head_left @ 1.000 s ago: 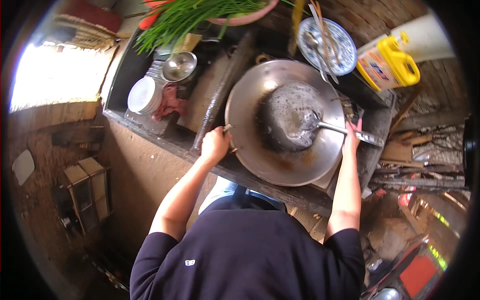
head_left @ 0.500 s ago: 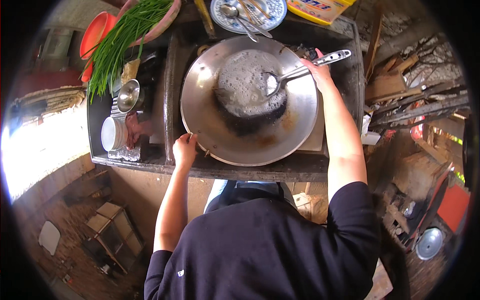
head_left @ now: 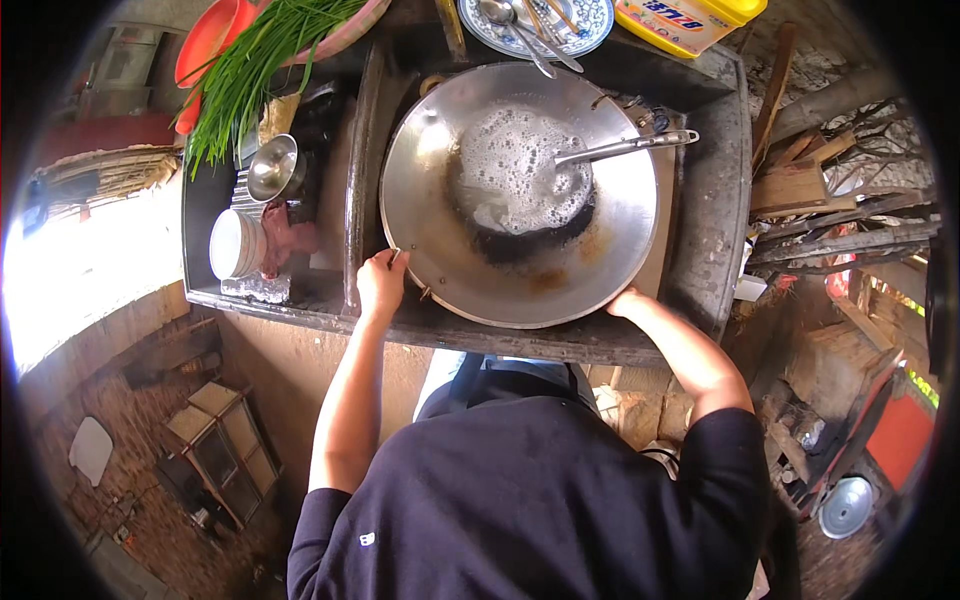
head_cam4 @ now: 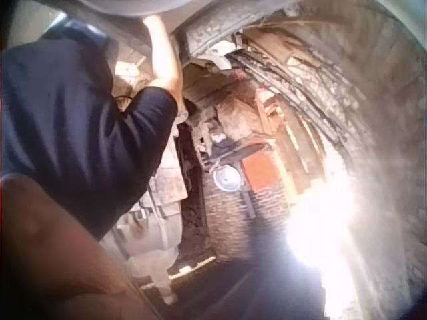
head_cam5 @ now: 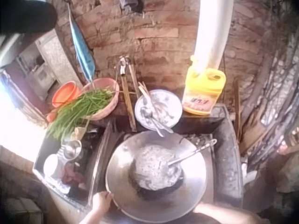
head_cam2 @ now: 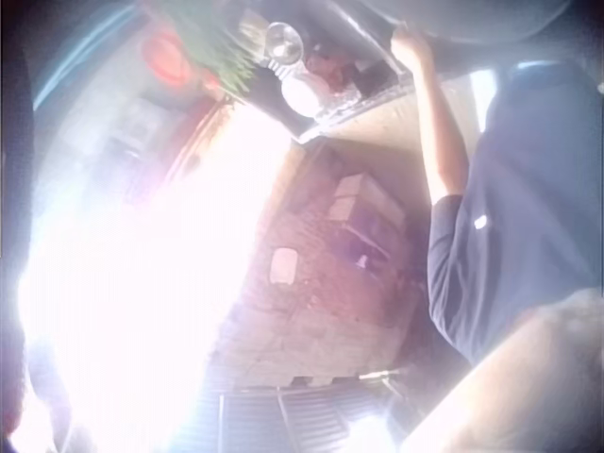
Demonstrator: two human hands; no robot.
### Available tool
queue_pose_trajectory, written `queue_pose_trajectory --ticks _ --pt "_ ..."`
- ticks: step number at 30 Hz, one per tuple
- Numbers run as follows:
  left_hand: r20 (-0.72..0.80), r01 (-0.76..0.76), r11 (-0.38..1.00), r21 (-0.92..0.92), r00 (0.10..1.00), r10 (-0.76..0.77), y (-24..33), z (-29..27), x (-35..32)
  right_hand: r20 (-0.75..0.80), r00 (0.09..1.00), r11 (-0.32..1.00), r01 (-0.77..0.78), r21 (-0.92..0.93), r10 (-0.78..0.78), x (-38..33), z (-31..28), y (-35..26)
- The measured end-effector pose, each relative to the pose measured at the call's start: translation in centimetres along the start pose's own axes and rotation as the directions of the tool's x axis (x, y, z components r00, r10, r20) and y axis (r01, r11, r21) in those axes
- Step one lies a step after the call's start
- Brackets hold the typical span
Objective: Washing a wok, chopsticks, and plates in a stone sink.
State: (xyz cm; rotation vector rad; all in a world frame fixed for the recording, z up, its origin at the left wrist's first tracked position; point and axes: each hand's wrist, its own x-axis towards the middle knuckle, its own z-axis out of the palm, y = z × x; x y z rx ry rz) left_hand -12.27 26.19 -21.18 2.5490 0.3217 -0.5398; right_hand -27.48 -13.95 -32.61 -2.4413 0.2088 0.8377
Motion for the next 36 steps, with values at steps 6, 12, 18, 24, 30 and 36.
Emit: queue_pose_trajectory --ticks 6,12,18,24,30,36 --pt "-0.034 -0.047 0.999 -0.001 0.998 0.047 1.4 -0.3 0.2 0.110 0.979 0.983 -0.176 0.046 0.170 -2.0 -4.2 -3.2" --pt "-0.169 -0.073 0.991 -0.112 0.984 0.053 1.8 0.1 0.4 -0.453 0.891 0.984 0.043 0.170 0.039 -5.7 -14.4 -10.0" --pt "-0.304 -0.199 0.963 -0.184 0.943 0.137 1.5 2.0 0.7 -0.442 0.843 0.924 0.150 -0.352 -0.305 8.4 -5.9 -12.6" --pt "-0.267 -0.176 0.963 -0.204 0.956 0.118 1.7 1.3 0.6 -0.220 0.868 0.889 0.457 0.003 -0.445 6.4 -0.7 -14.1" --pt "-0.248 -0.209 0.947 -0.245 0.957 0.148 2.3 0.8 0.7 -0.427 0.896 0.974 -0.027 0.223 0.122 3.3 -3.7 -9.5" --pt "-0.138 -0.112 0.972 -0.207 0.987 0.085 1.7 0.6 0.7 -0.266 0.949 0.940 0.238 0.246 -0.171 3.1 -1.6 -14.1"
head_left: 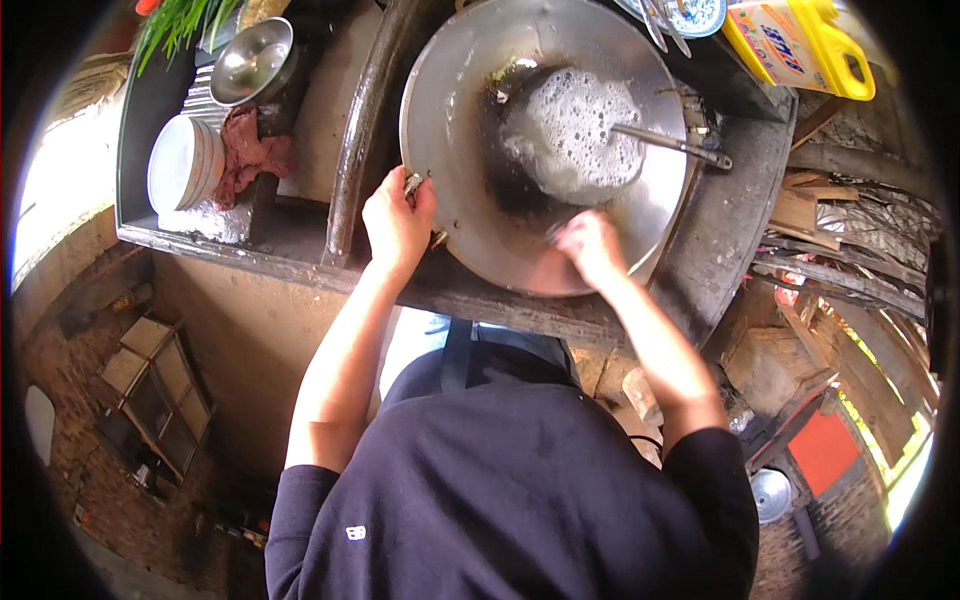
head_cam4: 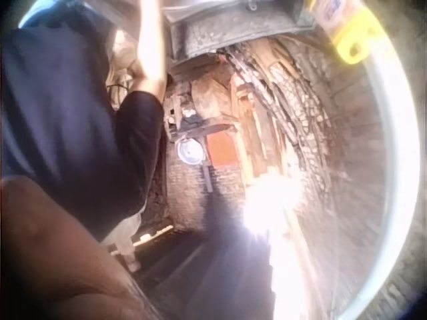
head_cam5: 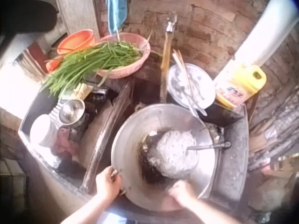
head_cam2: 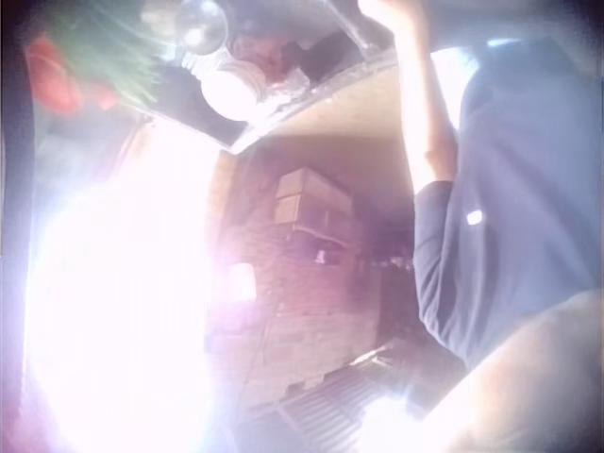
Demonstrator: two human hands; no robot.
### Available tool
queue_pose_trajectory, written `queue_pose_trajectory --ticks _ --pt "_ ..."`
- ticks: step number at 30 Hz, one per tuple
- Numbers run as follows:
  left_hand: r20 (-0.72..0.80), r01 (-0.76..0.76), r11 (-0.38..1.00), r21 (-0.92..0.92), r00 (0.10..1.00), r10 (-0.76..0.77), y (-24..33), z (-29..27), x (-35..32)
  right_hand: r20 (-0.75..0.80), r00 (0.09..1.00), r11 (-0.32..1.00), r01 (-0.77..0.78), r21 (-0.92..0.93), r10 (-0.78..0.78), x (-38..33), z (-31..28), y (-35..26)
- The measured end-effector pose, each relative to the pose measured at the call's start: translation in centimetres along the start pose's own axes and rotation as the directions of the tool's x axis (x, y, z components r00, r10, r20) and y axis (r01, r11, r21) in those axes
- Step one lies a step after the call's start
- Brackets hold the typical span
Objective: Washing a wok, chopsticks, and plates in a stone sink.
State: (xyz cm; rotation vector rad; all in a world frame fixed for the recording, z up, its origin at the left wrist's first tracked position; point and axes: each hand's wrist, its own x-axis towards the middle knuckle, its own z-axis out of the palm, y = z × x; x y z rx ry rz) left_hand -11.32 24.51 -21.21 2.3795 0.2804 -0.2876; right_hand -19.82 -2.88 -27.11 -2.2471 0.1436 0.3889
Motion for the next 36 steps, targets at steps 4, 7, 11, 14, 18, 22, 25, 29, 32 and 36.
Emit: queue_pose_trajectory --ticks 4,7,11,14,18,22,25,29,32,36 --pt "-0.100 -0.138 0.986 -0.090 0.987 0.129 0.3 0.3 -0.2 -0.067 0.990 0.931 0.094 -0.352 -0.125 1.0 0.2 3.0" --pt "-0.006 0.023 0.996 -0.089 1.000 -0.023 0.4 -0.1 -0.3 0.110 0.988 0.994 0.111 -0.003 -0.110 -1.0 2.9 -1.2" --pt "-0.101 -0.126 0.987 -0.098 0.988 0.116 0.3 1.1 0.1 -0.131 0.990 0.917 -0.105 -0.385 0.058 1.5 0.5 10.9" --pt "-0.035 -0.014 0.999 -0.047 0.999 0.012 -0.1 0.1 -0.8 -0.005 0.979 0.949 0.195 -0.246 -0.203 0.9 3.1 1.2" --pt "-0.104 -0.132 0.985 -0.114 0.987 0.120 0.4 0.7 0.2 -0.043 0.995 0.821 0.051 -0.568 -0.092 1.0 -1.7 8.2" --pt "-0.080 -0.056 0.995 -0.087 0.996 0.049 0.5 0.3 0.0 0.064 0.996 0.998 0.051 0.043 -0.054 -1.0 2.6 -1.2" --pt "-0.056 -0.128 0.988 -0.083 0.991 0.123 1.3 0.8 0.5 -0.162 0.978 0.864 0.035 -0.502 -0.133 0.4 -0.4 11.3" --pt "-0.071 -0.071 0.994 -0.083 0.995 0.065 0.2 0.1 -0.7 0.062 0.977 0.978 0.198 0.058 -0.202 -1.5 3.1 -1.6" --pt "-0.091 -0.146 0.988 -0.047 0.986 0.141 -0.1 0.6 0.1 -0.180 0.983 0.955 -0.077 -0.287 0.025 1.3 0.7 2.1" --pt "-0.080 -0.089 0.992 -0.092 0.993 0.082 0.3 0.4 -0.1 0.131 0.991 0.997 0.009 0.076 -0.019 -0.7 2.7 -0.5"
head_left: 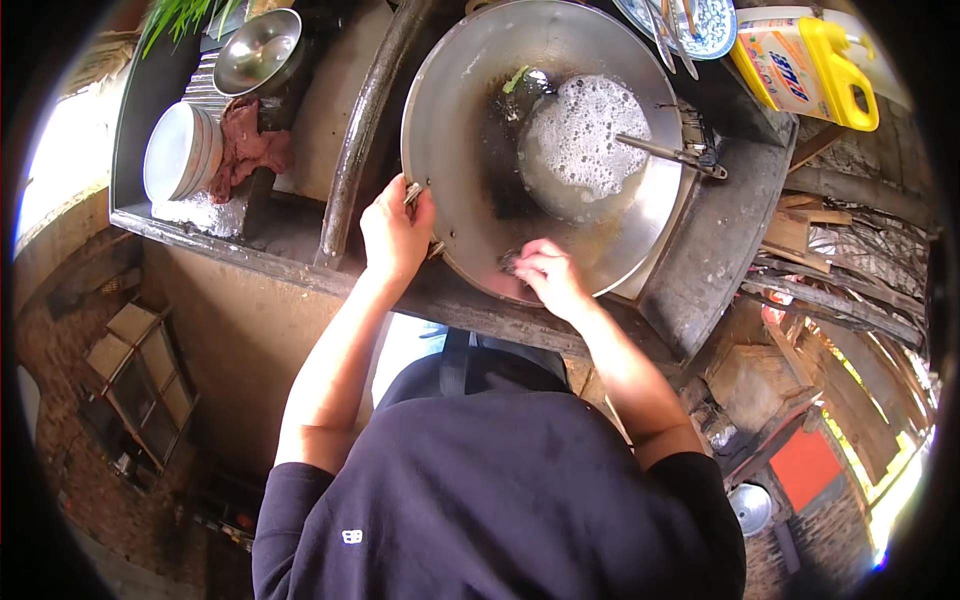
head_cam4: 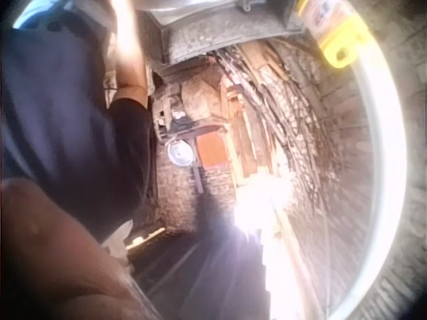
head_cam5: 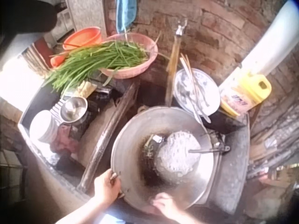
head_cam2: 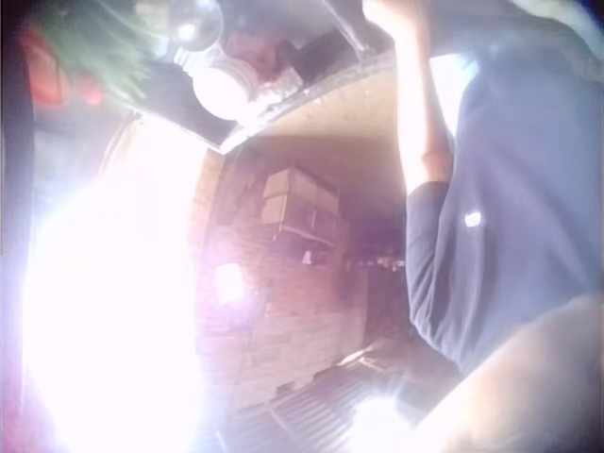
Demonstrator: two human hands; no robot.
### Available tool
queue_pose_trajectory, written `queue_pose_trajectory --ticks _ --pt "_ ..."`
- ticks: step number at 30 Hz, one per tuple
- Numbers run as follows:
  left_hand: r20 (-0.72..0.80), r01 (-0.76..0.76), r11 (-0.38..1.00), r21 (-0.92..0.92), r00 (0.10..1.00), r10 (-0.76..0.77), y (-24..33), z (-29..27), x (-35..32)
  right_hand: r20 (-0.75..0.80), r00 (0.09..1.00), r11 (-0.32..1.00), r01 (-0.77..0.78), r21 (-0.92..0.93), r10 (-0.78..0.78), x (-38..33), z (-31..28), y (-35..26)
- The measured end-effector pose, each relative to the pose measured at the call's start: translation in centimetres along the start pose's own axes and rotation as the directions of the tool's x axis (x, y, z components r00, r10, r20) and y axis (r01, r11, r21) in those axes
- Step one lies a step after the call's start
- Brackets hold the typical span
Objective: Washing a wok, chopsticks, and plates in a stone sink.
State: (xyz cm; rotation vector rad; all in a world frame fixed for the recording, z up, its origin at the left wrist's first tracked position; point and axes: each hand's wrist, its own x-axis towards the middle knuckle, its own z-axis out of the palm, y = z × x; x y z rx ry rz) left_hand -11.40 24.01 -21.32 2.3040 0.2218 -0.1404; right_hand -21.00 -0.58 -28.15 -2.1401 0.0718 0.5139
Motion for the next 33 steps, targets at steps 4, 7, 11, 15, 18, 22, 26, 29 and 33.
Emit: queue_pose_trajectory --ticks 4,7,11,15,18,22,26,29,33 --pt "-0.008 -0.038 0.998 -0.055 0.999 0.037 0.6 0.2 -0.9 -0.153 0.977 0.980 -0.167 -0.111 0.150 0.8 -3.3 5.3" --pt "-0.020 -0.036 0.999 0.031 0.999 0.037 0.0 0.0 -0.5 -0.140 0.966 0.971 -0.229 -0.072 0.218 1.4 -2.3 5.3" --pt "0.034 -0.077 0.996 -0.042 0.996 0.078 1.8 1.2 0.4 -0.552 0.773 0.736 -0.565 -0.374 0.313 0.8 -4.5 18.9" --pt "-0.053 -0.040 0.999 -0.007 0.998 0.040 0.0 -0.1 -0.5 -0.298 0.913 0.871 -0.371 -0.323 0.279 1.1 -0.8 6.5" --pt "0.017 -0.003 1.000 -0.012 1.000 0.003 0.9 -0.2 -0.6 -0.338 0.906 0.897 -0.352 -0.267 0.254 0.9 -6.3 4.1" --pt "-0.040 -0.066 0.998 0.012 0.997 0.067 0.2 0.3 -0.6 -0.237 0.881 0.883 -0.449 -0.140 0.410 1.4 -4.1 2.7" --pt "0.018 -0.012 1.000 0.001 1.000 0.012 0.7 0.0 -0.9 -0.162 0.909 0.921 -0.363 0.144 0.384 0.7 -4.7 6.7" --pt "0.003 -0.038 0.998 0.041 0.999 0.038 -0.1 0.2 -0.6 -0.254 0.898 0.867 -0.421 -0.265 0.359 1.2 -4.7 2.6" --pt "-0.007 -0.034 0.999 0.040 0.999 0.034 -0.2 0.0 -0.7 -0.122 0.941 0.943 -0.325 -0.067 0.316 -0.9 -2.1 -1.0"
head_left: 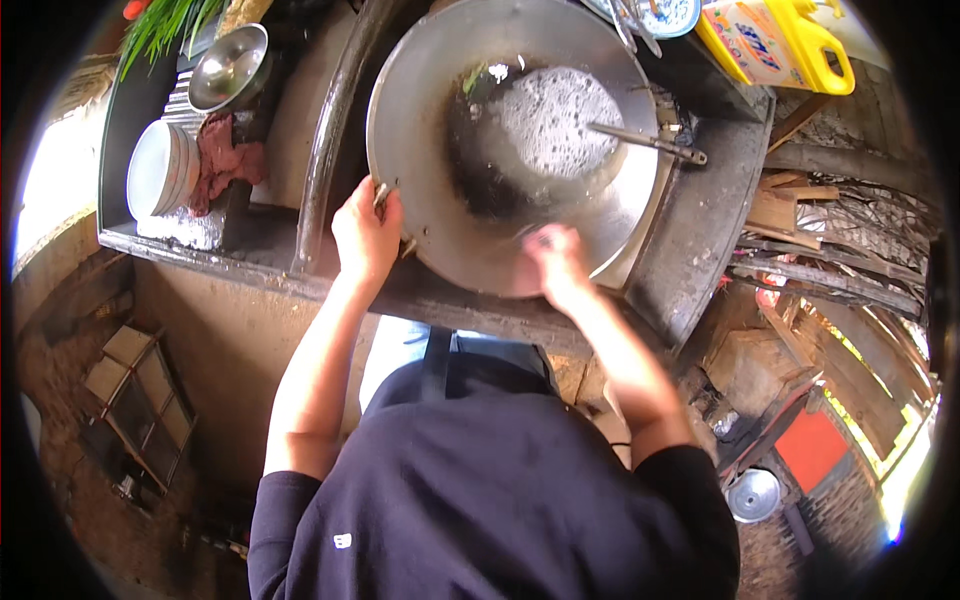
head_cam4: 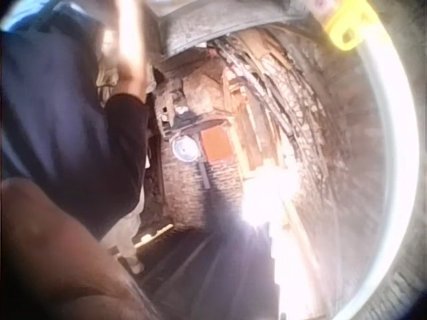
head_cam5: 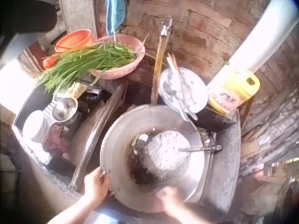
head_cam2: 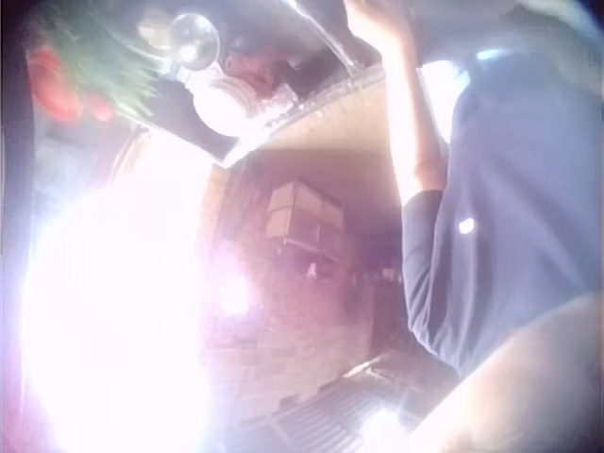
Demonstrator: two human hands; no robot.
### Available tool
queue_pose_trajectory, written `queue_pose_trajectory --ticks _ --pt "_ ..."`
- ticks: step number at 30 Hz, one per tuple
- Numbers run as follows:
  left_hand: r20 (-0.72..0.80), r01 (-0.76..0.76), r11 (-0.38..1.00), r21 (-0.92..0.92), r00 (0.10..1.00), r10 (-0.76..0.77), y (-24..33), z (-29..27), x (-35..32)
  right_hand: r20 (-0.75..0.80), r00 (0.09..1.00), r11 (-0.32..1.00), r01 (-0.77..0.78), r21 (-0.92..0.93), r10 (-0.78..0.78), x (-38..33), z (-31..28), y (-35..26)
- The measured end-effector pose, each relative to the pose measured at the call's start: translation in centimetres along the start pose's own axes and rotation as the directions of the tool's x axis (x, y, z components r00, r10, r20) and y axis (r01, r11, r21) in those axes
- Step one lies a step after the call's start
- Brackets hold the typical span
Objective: Washing a wok, chopsticks, and plates in a stone sink.
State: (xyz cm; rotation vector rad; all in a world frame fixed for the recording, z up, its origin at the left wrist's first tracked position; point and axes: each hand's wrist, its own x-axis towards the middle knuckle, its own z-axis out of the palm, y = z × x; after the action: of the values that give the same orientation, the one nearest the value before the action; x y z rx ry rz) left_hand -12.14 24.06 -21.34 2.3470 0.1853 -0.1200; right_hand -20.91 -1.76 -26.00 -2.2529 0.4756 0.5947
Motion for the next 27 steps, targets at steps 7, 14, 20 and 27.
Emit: queue_pose_trajectory --ticks 7,14,20,27 --pt "0.058 0.076 0.996 0.041 0.995 -0.078 0.2 0.3 0.4 0.017 0.989 0.988 0.150 -0.041 -0.149 -1.1 2.3 -0.4" --pt "0.061 0.065 0.996 0.060 0.996 -0.069 -0.1 0.1 0.3 0.034 0.997 0.989 -0.080 0.124 0.076 0.5 1.7 -0.3" --pt "0.006 0.005 1.000 -0.024 1.000 -0.005 0.1 0.5 0.2 0.125 0.992 0.985 0.038 -0.167 -0.017 2.3 0.9 0.1" --pt "0.033 0.005 0.999 0.041 0.999 -0.006 -0.1 0.1 0.3 -0.058 0.998 0.999 -0.037 -0.033 0.035 1.4 1.7 2.1"
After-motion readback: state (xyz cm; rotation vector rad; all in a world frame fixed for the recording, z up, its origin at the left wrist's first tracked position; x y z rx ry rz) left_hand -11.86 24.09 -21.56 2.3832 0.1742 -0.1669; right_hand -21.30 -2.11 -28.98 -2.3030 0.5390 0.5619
